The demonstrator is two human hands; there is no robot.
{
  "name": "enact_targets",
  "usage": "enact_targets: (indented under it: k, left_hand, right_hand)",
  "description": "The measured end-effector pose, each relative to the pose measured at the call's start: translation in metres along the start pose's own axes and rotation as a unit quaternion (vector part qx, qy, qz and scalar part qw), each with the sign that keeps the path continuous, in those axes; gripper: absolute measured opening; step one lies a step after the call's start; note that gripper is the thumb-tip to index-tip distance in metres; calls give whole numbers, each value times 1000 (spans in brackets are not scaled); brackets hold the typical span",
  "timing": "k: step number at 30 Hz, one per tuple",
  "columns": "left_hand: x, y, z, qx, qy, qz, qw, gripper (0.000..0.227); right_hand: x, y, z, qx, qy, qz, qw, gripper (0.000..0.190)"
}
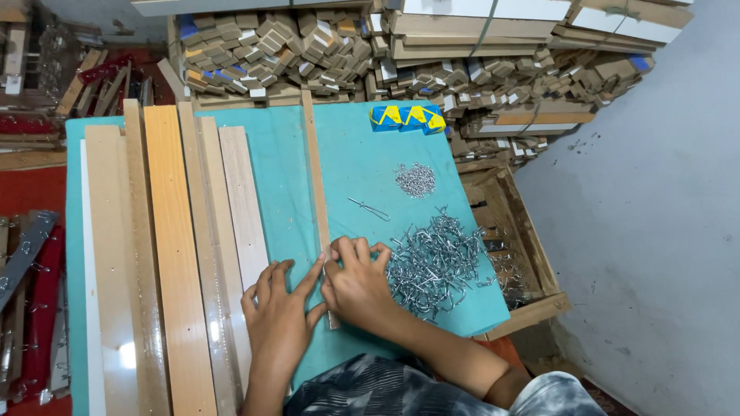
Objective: The person inserts metal hooks into pre-drilled holes along wooden planks. They place each hook into a hole and press it in, then move the finished plank into a wooden crate. The process repeats with another plank.
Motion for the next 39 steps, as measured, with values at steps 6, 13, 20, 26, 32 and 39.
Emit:
enact_targets:
  k: [6, 13, 20, 26, 32, 39]
  left_hand:
    - [1, -1, -3, 60, 23, 10, 998, 78]
    - [1, -1, -3, 60, 25, 7, 998, 75]
    - [0, 3, -2, 62, 21, -1, 998, 71]
    - [0, 0, 0, 19, 9, -3, 1000, 75]
    - [0, 0, -1, 24, 12, 8, 1000, 77]
    - [-1, 0, -1, 37, 24, 11, 999, 75]
  right_hand:
    - [-4, 9, 2, -22, 68, 22, 997, 20]
    - [-4, 11, 3, -39, 83, 34, 995, 20]
    - [1, 11, -1, -31, 73, 11, 997, 24]
    - [11, 5, 3, -140, 91, 81, 983, 35]
    - [37, -1, 12, -179, 93, 198, 959, 29]
    - [99, 6, 66, -132, -7, 682, 720, 28]
Point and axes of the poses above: each hand's wrist, its own z-axis towards the middle knuckle, its own y-axis out of the palm, x = y × z, the point moved 2 cm from there along z, towards the middle knuckle, and after that the axes turned 4 degrees about -y, right-handed, at the moved point
